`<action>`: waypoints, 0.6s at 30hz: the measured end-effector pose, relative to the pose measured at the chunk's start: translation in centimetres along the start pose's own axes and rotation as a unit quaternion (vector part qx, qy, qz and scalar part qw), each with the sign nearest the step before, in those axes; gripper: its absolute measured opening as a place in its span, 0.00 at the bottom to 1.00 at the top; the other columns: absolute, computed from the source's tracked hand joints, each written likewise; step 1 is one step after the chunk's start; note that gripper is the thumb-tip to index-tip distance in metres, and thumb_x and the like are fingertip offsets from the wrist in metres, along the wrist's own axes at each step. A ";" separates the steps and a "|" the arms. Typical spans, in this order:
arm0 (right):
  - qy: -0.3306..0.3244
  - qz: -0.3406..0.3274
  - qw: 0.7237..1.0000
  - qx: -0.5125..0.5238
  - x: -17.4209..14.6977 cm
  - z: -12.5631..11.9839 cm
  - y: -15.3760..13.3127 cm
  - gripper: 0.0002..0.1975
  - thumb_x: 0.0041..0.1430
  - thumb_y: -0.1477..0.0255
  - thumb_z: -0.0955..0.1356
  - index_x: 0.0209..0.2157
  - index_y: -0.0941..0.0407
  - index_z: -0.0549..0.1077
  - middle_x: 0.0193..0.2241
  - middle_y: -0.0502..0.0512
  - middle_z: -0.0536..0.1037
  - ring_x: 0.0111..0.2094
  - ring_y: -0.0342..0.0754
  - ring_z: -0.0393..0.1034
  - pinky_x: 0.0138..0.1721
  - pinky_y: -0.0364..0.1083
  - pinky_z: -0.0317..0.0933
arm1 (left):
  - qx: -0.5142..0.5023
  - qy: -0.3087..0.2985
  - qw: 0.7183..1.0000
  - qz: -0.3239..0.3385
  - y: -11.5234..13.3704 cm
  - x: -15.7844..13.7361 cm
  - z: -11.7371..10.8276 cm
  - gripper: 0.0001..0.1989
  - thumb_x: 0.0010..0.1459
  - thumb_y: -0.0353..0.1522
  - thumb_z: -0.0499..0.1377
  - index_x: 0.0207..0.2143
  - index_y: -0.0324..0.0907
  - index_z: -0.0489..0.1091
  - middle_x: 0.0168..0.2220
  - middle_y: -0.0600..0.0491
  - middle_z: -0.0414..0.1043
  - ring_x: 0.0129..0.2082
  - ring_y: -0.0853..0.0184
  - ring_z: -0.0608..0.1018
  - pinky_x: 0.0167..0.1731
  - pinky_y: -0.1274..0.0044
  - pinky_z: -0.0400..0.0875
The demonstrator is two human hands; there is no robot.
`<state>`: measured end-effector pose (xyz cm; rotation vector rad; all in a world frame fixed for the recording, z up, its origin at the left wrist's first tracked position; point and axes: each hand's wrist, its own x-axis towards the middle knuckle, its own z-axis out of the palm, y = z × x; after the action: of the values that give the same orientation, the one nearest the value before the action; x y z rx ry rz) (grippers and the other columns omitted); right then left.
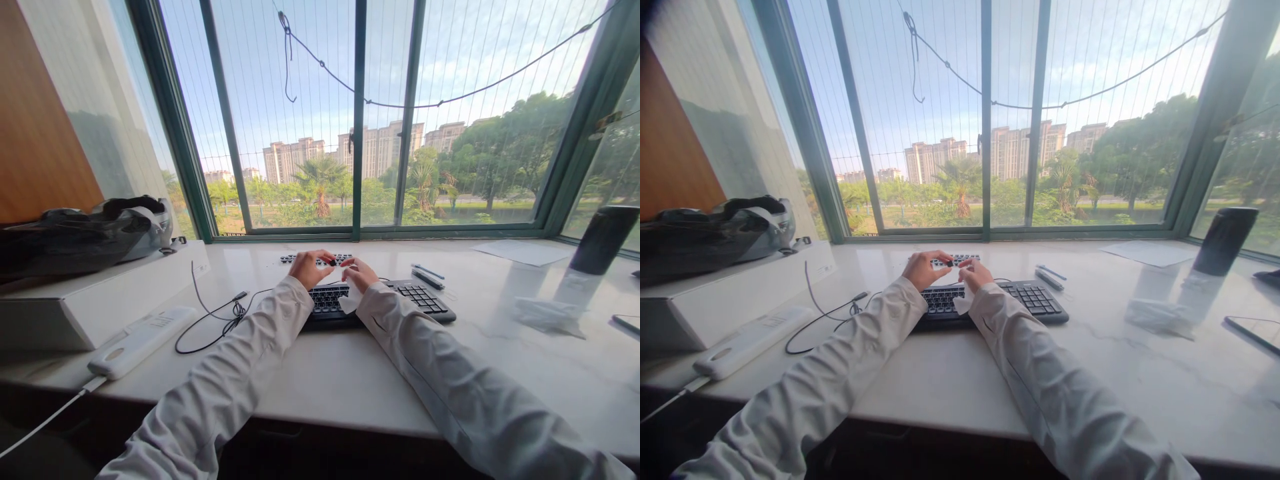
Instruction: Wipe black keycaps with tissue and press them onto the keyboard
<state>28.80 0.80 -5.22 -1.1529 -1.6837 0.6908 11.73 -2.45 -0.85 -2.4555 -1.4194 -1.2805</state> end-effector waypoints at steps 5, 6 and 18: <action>-0.016 -0.098 0.990 -0.103 -1.2 0.6 -0.4 0.18 0.47 0.59 0.69 0.39 0.53 0.72 0.26 0.50 0.74 0.29 0.46 0.69 0.34 0.46 0.60 | -0.030 -0.090 0.995 0.005 -1.3 0.6 -2.5 0.14 0.44 0.37 0.64 0.36 0.45 0.75 0.33 0.55 0.77 0.36 0.66 0.77 0.37 0.77 0.69; -0.016 -0.118 0.986 -0.116 -1.3 0.7 -0.4 0.18 0.47 0.59 0.69 0.40 0.52 0.73 0.26 0.50 0.74 0.29 0.46 0.69 0.34 0.46 0.59 | -0.031 -0.105 0.994 0.007 -1.4 0.7 -2.8 0.13 0.44 0.37 0.64 0.35 0.45 0.75 0.34 0.55 0.77 0.37 0.66 0.76 0.38 0.76 0.68; -0.048 -0.159 0.969 -0.183 -2.3 1.5 -1.4 0.14 0.46 0.57 0.70 0.35 0.46 0.77 0.25 0.48 0.77 0.29 0.47 0.70 0.32 0.44 0.59 | -0.057 -0.365 0.924 -0.097 -3.1 0.9 -4.1 0.21 0.30 0.39 0.70 0.32 0.45 0.78 0.32 0.53 0.78 0.35 0.65 0.78 0.36 0.79 0.69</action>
<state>27.11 -1.77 -5.58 -1.0699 -2.0789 0.2417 7.09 -1.64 1.37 -3.1153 -1.7902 -0.4463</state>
